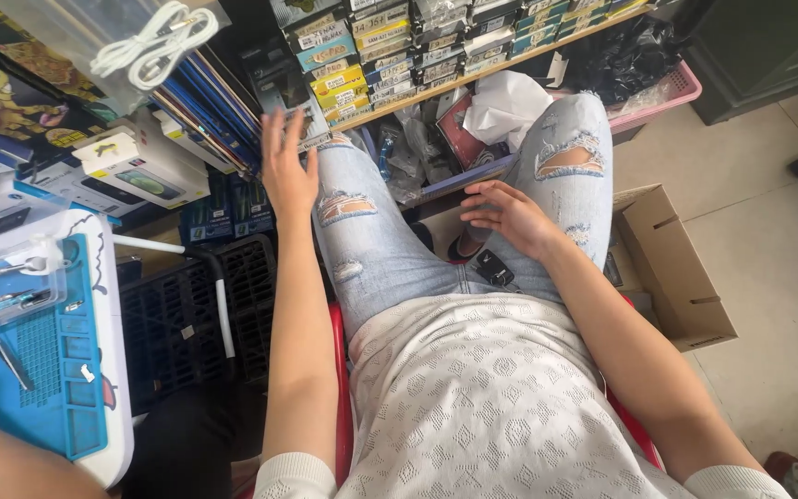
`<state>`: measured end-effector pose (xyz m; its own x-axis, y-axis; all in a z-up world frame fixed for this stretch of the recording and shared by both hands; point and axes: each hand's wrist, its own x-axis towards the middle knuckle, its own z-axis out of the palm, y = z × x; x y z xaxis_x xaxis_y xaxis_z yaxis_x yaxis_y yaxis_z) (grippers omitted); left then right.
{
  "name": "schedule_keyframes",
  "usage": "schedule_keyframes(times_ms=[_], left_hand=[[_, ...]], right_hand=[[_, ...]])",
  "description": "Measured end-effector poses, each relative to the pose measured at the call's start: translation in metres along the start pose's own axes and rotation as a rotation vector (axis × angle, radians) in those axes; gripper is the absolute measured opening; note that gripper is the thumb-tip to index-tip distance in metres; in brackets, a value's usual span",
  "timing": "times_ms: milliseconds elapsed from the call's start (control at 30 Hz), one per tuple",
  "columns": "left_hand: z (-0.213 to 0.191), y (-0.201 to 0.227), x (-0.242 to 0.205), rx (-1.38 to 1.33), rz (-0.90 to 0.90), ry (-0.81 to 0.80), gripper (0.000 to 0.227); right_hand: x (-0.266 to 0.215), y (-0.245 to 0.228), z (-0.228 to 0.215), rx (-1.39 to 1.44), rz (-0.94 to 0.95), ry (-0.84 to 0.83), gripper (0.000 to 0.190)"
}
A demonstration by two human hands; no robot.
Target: The person sits on a stool and organizes small items on their lap. They handle a black card, white paper sheets, and a small box, placing them into a cardboard box on the floor.
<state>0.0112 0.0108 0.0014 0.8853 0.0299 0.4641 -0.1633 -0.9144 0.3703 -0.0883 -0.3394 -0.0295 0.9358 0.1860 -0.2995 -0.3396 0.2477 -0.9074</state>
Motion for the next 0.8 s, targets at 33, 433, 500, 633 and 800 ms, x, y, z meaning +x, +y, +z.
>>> schedule_keyframes(times_ms=[33,433,500,633,800], left_hand=[[0.002,-0.006,0.001,0.048,0.010,0.052,0.068],[0.037,-0.006,-0.008,-0.116,0.156,-0.003,0.054],[0.020,0.014,-0.016,-0.083,0.075,-0.289,0.076],[0.009,0.029,-0.020,-0.037,-0.036,-0.597,0.095],[0.019,0.026,-0.022,0.010,-0.049,-0.563,0.092]], right_hand=[[0.000,-0.001,0.002,0.003,0.013,0.007,0.031],[0.003,0.006,-0.002,-0.040,0.003,-0.006,0.030],[0.003,0.008,-0.004,-0.046,-0.002,-0.006,0.030],[0.001,0.007,-0.002,-0.058,0.003,0.000,0.030],[0.001,0.002,0.002,-0.074,0.000,-0.001,0.032]])
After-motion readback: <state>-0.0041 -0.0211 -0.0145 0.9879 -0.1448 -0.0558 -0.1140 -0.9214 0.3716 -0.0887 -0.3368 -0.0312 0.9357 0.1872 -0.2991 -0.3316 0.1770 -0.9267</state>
